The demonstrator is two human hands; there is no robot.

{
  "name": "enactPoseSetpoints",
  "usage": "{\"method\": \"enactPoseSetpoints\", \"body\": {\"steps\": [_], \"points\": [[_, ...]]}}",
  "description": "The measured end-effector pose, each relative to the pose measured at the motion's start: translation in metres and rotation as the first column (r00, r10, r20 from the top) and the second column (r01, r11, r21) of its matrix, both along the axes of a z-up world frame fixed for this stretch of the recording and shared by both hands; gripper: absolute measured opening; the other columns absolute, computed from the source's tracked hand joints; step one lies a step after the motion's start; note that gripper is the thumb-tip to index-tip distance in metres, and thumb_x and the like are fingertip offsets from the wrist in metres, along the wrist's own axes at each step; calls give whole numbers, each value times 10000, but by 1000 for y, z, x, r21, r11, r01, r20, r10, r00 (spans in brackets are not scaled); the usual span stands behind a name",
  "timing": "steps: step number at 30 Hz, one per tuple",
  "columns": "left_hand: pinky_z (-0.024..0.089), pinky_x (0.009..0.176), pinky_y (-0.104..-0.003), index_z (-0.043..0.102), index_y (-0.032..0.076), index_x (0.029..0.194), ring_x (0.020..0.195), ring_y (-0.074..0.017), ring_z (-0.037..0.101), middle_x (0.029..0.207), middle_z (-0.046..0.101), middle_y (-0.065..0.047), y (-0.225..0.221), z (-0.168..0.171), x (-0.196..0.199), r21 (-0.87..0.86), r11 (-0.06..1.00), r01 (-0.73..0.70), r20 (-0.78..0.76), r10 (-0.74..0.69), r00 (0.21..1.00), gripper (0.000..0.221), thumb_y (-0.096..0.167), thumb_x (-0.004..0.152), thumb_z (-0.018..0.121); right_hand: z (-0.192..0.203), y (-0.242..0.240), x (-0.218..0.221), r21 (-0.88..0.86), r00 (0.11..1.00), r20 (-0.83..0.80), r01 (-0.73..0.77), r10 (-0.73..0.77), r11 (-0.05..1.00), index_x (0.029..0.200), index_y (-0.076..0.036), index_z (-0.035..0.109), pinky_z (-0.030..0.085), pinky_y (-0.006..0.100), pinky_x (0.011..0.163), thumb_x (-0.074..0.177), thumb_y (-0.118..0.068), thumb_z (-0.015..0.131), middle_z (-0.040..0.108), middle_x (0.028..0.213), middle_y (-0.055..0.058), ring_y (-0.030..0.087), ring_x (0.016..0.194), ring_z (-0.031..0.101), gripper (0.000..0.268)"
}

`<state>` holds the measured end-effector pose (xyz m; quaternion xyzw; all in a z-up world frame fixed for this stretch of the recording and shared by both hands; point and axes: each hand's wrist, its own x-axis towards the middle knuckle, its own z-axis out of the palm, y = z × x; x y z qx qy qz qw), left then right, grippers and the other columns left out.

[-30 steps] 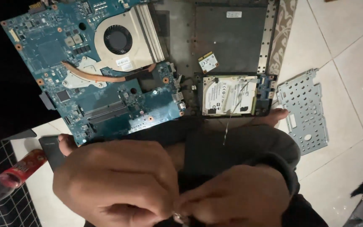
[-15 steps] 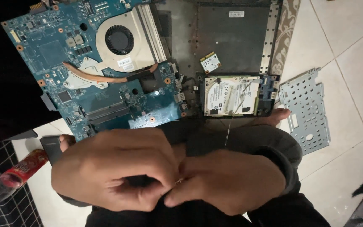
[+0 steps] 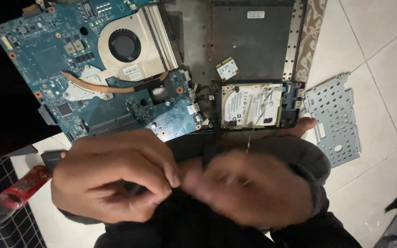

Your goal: Disassembling a laptop by removing screws and disconnecting the hard drive and motherboard components using a screwdriver.

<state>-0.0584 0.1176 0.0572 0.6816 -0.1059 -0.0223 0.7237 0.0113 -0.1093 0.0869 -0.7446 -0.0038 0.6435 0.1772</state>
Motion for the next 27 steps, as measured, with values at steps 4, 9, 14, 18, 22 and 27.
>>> {"method": "enactPoseSetpoints", "body": {"steps": [4, 9, 14, 18, 22, 27], "points": [[636, 634, -238, 639, 65, 734, 664, -154, 743, 725, 724, -60, 5, -23, 3, -29, 999, -34, 90, 36, 995, 165, -9, 686, 779, -44, -28, 15, 172, 377, 925, -293, -52, 940, 1372, -166, 670, 368, 274, 446, 886, -68, 826, 663, 1044, 27, 126, 605, 482, 520], [577, 679, -257, 647, 52, 812, 720, -167, 690, 835, 730, -78, 7, -26, 8, 20, 998, -54, 28, 53, 998, 196, -39, 693, 773, -65, -9, 45, 253, 276, 950, -402, -147, 880, 1313, 28, 749, 457, 354, 701, 1000, 63, 828, 628, 1179, 140, 228, 756, 581, 325], [563, 654, -236, 649, 42, 821, 696, -161, 695, 836, 733, -98, 9, -24, 9, -9, 999, -31, 79, 32, 996, 185, -33, 710, 777, -67, -14, 56, 58, 209, 976, -508, 58, 859, 1278, -117, 834, 444, 331, 651, 1012, -84, 836, 622, 1093, 38, 179, 709, 575, 268], [530, 617, -214, 652, 46, 807, 664, -143, 673, 833, 729, -99, 6, -21, 8, -23, 999, -29, 85, 31, 996, 203, -56, 688, 781, -68, -15, 60, 82, 249, 966, -539, 66, 838, 1261, -134, 799, 454, 353, 619, 1015, -55, 773, 622, 1093, 36, 203, 684, 604, 259], [552, 634, -228, 656, 32, 794, 660, -157, 675, 812, 732, -98, -3, -6, 14, -18, 1000, 3, 83, -2, 997, 191, -78, 686, 770, -72, -19, 67, 87, 294, 952, -538, 89, 838, 1253, -136, 715, 463, 415, 633, 1049, -91, 708, 557, 1089, 75, 268, 700, 603, 210], [573, 593, -207, 650, 41, 786, 666, -142, 714, 836, 750, -100, -6, 27, 28, 99, 992, 74, 76, -82, 994, 231, -66, 657, 809, -69, -41, 87, 384, 455, 878, -490, -146, 782, 1086, 60, 703, 431, 354, 685, 1010, 87, 799, 683, 983, 151, 235, 742, 584, 126]]}}
